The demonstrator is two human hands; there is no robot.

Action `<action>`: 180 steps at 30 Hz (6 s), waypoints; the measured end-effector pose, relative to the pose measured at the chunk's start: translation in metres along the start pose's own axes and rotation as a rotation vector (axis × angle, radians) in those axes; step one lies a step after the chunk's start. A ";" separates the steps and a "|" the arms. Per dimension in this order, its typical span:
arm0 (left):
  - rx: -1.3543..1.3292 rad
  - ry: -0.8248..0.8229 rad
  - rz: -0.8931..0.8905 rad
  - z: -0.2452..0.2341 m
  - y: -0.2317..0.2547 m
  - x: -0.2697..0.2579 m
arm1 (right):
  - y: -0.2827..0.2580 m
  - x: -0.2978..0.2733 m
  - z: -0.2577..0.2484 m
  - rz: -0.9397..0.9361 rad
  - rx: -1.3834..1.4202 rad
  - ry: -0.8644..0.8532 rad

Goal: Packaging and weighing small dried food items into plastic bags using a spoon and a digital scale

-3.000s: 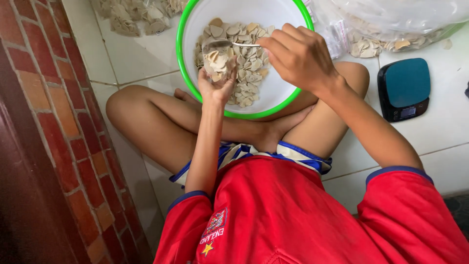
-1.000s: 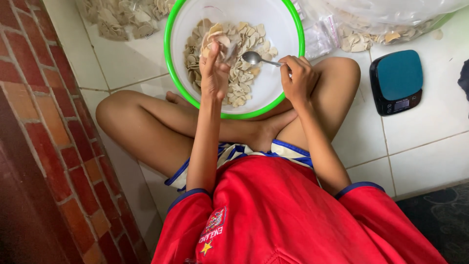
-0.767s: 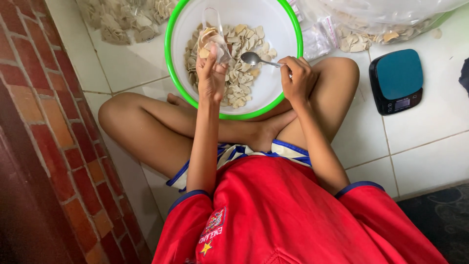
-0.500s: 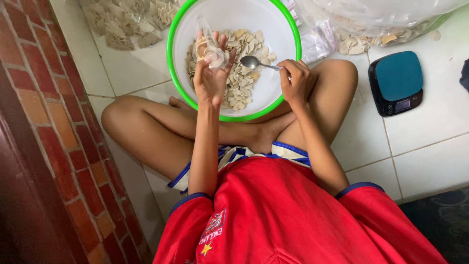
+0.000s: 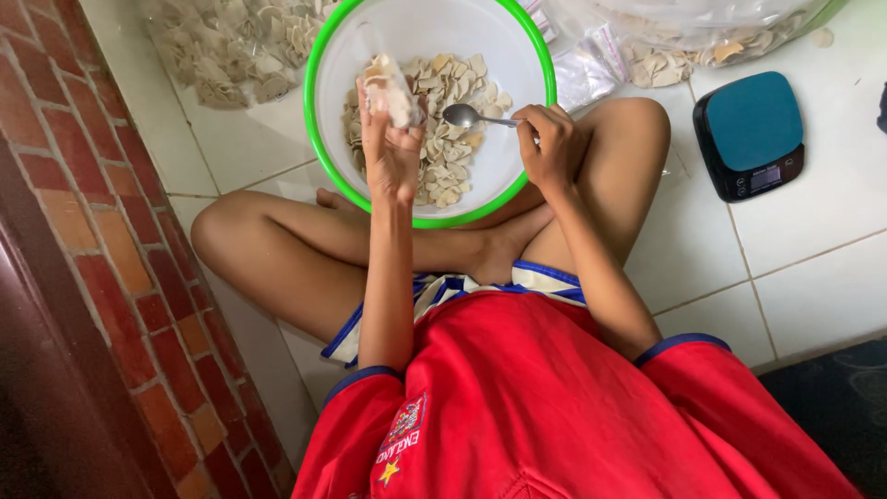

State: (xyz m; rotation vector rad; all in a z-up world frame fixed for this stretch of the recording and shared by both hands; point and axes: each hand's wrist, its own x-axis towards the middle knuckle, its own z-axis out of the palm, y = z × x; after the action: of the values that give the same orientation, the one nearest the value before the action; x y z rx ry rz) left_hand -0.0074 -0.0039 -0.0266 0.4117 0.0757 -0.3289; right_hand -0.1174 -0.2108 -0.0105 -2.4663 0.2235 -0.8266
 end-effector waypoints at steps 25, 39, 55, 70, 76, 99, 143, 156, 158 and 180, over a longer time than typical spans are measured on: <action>-0.034 0.005 -0.166 0.018 -0.003 -0.020 | 0.000 -0.005 -0.005 -0.018 0.007 0.012; 0.340 0.180 0.080 0.008 -0.021 -0.020 | 0.003 -0.012 -0.006 -0.072 0.181 0.021; 0.201 0.070 0.140 -0.014 -0.017 -0.016 | 0.000 -0.010 -0.008 -0.082 0.148 0.011; 0.055 -0.201 0.121 0.008 -0.003 -0.027 | -0.001 -0.011 -0.008 -0.024 0.073 -0.029; 0.128 0.013 0.140 0.010 -0.008 -0.023 | -0.001 -0.010 -0.008 -0.042 0.098 -0.031; 0.176 0.052 0.184 -0.017 0.006 -0.016 | 0.002 -0.009 -0.008 -0.024 0.044 -0.094; 0.379 0.059 0.189 -0.032 0.044 -0.016 | 0.006 0.056 0.041 0.555 0.285 -1.198; 0.602 0.085 0.113 -0.002 0.029 -0.026 | -0.039 0.172 -0.066 0.332 0.417 -0.823; 0.610 0.041 0.108 0.004 0.024 -0.028 | -0.050 0.176 -0.067 0.314 0.472 -0.764; 0.677 -0.032 0.149 0.017 0.030 -0.033 | -0.098 0.150 -0.084 -0.456 -0.069 -0.196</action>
State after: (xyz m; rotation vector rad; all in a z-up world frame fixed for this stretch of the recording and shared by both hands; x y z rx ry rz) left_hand -0.0290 0.0247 0.0050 1.0764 -0.1031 -0.2061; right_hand -0.0490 -0.2100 0.1755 -2.6832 -0.4023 -0.7530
